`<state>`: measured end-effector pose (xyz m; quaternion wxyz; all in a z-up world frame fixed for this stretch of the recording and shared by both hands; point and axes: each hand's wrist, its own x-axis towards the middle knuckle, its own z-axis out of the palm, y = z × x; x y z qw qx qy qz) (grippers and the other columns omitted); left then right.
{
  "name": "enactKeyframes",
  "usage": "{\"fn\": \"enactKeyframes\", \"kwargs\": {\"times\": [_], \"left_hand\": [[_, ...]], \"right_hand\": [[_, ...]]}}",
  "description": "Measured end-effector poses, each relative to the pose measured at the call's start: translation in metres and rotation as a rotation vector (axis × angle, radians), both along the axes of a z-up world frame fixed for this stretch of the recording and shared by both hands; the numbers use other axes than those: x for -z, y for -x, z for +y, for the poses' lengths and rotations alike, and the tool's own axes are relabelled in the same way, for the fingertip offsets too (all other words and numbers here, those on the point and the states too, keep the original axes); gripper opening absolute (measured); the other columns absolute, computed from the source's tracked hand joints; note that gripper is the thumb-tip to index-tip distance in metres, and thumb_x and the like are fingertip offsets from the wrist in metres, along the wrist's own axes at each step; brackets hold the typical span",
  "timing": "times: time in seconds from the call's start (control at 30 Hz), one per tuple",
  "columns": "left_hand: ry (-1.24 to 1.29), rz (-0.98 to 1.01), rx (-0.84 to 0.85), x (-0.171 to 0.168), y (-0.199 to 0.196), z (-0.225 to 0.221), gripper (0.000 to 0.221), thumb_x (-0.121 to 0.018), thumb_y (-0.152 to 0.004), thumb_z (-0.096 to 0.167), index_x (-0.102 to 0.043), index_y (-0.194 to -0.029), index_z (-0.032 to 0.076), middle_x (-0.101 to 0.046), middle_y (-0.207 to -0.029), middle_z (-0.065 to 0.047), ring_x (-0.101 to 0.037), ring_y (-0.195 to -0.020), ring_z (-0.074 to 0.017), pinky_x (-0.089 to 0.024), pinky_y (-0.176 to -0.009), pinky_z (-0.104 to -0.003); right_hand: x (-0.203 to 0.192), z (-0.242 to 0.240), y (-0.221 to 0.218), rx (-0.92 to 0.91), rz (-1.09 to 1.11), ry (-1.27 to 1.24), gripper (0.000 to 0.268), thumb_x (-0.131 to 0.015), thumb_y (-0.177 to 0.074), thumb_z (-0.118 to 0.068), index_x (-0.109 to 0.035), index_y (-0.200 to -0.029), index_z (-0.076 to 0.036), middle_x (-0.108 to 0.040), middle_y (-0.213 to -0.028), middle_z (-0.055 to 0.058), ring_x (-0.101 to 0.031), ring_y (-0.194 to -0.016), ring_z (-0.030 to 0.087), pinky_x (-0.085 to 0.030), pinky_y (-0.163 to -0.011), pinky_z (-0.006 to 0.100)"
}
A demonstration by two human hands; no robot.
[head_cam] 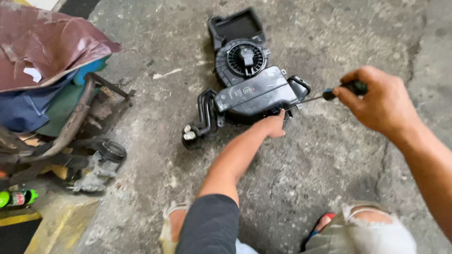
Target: The person disassembles a car air conditioning blower assembly on the floor, using a screwdriver and a pry tool to remove screws and separate plastic housing sections. The person retrieves tools from a nearby rack and continues prying apart the housing until the fan and casing are separated.
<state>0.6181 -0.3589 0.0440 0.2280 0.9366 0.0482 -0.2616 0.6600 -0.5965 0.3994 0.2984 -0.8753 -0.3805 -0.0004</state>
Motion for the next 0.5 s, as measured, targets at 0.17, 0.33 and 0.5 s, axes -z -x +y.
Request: {"fn": "enactKeyframes", "kwargs": {"times": [0.17,0.33,0.5], "left_hand": [[-0.055,-0.326,-0.437,0.009,-0.011,-0.058,0.09,-0.063,-0.089,0.039,-0.026,-0.158,-0.005,-0.048,-0.155,-0.023,-0.04,-0.147,-0.0318,-0.02,-0.126,-0.05],[0.697,-0.301,-1.021,-0.007,-0.014,-0.086,0.071,-0.05,-0.102,0.051,-0.035,-0.151,0.003,-0.046,-0.153,-0.022,-0.037,-0.146,-0.0376,-0.015,-0.118,-0.064],[1.381,-0.347,-1.242,0.016,-0.03,-0.065,0.047,-0.046,-0.104,0.043,-0.057,-0.13,0.005,-0.073,-0.124,-0.01,-0.064,-0.122,-0.0224,-0.033,-0.106,-0.049]], "right_hand": [[0.034,-0.031,-0.023,0.049,-0.007,-0.048,0.033,-0.08,-0.094,-0.024,-0.071,-0.116,-0.002,-0.075,-0.107,0.016,-0.075,-0.095,0.027,-0.059,-0.081,0.038],[0.109,-0.065,-0.022,0.173,0.13,-0.211,0.034,-0.079,-0.096,-0.026,-0.064,-0.116,-0.003,-0.073,-0.125,0.014,-0.073,-0.107,0.024,-0.061,-0.089,0.035],[0.19,-0.095,0.003,0.166,0.381,-0.228,0.036,-0.081,-0.088,-0.02,-0.064,-0.113,-0.002,-0.076,-0.121,0.014,-0.073,-0.105,0.023,-0.057,-0.091,0.035]]}}
